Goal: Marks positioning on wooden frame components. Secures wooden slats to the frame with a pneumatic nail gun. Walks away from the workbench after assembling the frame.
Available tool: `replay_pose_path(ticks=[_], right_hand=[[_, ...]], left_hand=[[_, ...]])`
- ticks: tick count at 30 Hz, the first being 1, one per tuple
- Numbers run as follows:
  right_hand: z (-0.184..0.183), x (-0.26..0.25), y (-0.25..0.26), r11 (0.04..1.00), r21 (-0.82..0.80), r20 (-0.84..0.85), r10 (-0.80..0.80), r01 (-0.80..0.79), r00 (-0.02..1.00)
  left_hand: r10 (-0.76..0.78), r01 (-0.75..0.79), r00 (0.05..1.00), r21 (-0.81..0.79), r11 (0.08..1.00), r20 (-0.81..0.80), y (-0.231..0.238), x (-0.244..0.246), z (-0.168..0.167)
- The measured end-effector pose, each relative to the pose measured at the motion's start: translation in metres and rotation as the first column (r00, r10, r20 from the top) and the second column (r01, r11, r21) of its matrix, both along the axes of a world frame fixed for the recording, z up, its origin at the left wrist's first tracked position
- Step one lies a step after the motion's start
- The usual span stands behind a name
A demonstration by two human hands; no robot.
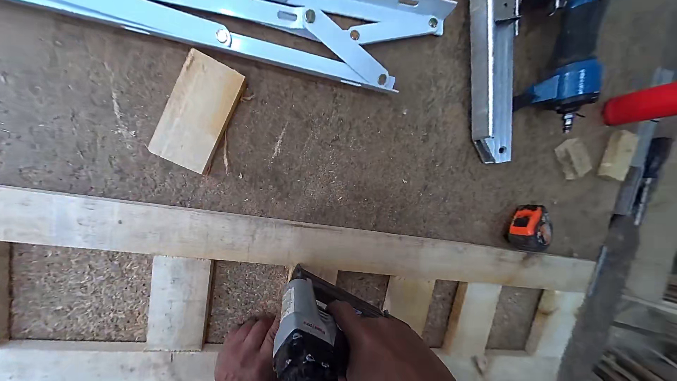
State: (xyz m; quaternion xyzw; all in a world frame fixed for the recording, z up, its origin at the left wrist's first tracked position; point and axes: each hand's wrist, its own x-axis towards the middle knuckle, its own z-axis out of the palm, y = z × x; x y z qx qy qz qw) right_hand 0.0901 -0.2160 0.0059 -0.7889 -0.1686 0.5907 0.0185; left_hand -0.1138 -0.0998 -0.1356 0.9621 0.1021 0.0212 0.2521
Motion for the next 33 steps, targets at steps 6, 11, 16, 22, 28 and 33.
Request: replay_pose_path(ticks=[6,11,16,22,28,33], right_hand=[[0.003,0.005,-0.001,0.99,-0.115,-0.073,-0.084,0.076,0.994],[0.0,0.008,-0.011,0.99,-0.115,-0.082,-0.086,0.076,0.993],[0.001,0.015,-0.019,0.987,-0.142,-0.106,-0.095,0.079,0.99],[-0.001,0.018,-0.039,0.988,-0.107,-0.082,-0.118,0.109,0.99],[-0.002,0.018,-0.053,0.989,-0.089,-0.068,-0.125,0.119,0.99],[-0.004,0.017,-0.061,0.988,-0.082,-0.056,-0.135,0.13,0.989]], left_hand=[[-0.02,0.022,0.999,-0.073,0.997,0.031,0.004,0.007,0.001],[-0.003,0.007,0.998,-0.063,0.998,0.058,0.003,0.012,0.002],[-0.024,0.025,0.999,-0.043,0.999,0.035,0.002,0.01,-0.002],[-0.056,0.057,0.998,-0.029,0.998,0.03,0.0,0.002,-0.012],[-0.05,0.05,0.999,-0.019,0.999,0.014,-0.002,-0.002,-0.017],[-0.036,0.036,0.999,0.01,0.999,0.02,-0.004,-0.004,-0.018]])
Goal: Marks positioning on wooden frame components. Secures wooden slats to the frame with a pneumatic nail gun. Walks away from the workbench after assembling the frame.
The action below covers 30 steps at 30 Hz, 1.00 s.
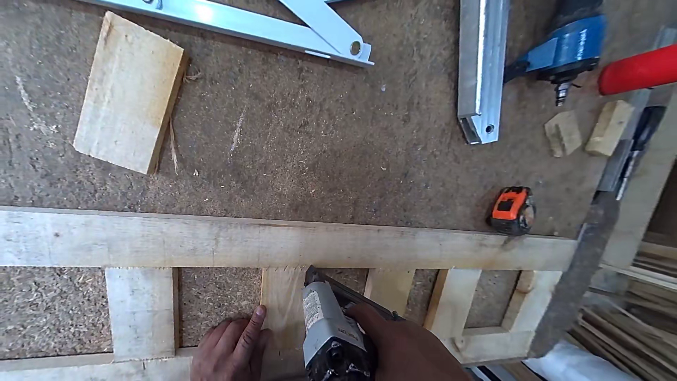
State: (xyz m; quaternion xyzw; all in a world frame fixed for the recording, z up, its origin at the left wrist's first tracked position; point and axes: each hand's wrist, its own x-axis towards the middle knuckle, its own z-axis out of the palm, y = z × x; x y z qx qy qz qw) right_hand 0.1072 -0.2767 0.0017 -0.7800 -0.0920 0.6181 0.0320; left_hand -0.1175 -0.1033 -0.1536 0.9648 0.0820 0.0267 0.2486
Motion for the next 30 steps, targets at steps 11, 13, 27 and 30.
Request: replay_pose_path(ticks=[11,13,27,30], right_hand=[[0.016,-0.079,-0.025,0.974,0.15,-0.166,0.195,-0.171,0.967],[0.001,-0.095,-0.024,0.974,0.16,-0.198,0.191,-0.161,0.961],[0.0,-0.115,0.009,0.969,0.086,-0.141,0.242,-0.231,0.96],[-0.001,-0.114,0.003,0.968,0.099,-0.133,0.242,-0.23,0.961]], left_hand=[[0.045,-0.051,0.998,-0.126,0.991,-0.048,0.001,-0.004,0.003],[0.049,-0.055,0.998,-0.136,0.989,-0.045,0.001,-0.006,0.001],[0.084,-0.086,0.996,-0.106,0.991,-0.019,-0.003,-0.01,-0.005],[0.09,-0.093,0.996,-0.115,0.989,-0.025,-0.003,-0.01,-0.004]])
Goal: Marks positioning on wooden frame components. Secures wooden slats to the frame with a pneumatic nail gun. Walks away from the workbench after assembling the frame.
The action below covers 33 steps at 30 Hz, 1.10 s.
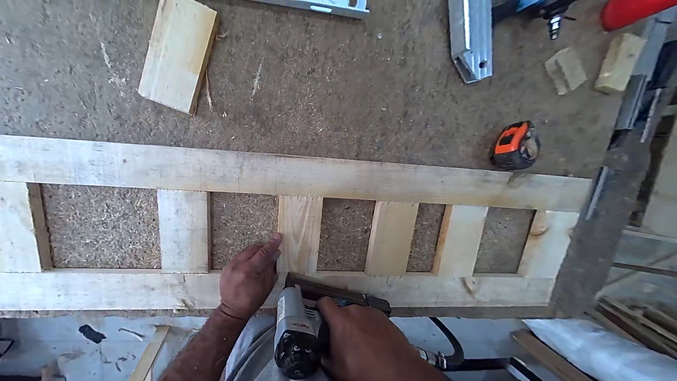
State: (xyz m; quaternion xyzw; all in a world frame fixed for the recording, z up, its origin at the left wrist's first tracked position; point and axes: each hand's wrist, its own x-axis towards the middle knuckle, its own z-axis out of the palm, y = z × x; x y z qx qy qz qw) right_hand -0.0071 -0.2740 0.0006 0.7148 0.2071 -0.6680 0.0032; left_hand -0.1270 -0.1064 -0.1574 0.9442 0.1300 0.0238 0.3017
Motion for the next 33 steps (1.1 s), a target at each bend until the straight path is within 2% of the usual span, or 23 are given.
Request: replay_pose_path(ticks=[26,33], right_hand=[[0.002,0.002,-0.041,1.0,-0.002,0.042,-0.017,0.017,0.999],[0.0,-0.009,-0.043,0.995,-0.063,0.063,-0.069,0.073,0.996]], left_hand=[[0.017,-0.019,0.999,0.045,0.999,0.045,-0.001,-0.004,-0.001],[0.023,-0.025,0.999,0.075,0.997,0.033,-0.002,-0.001,0.001]])
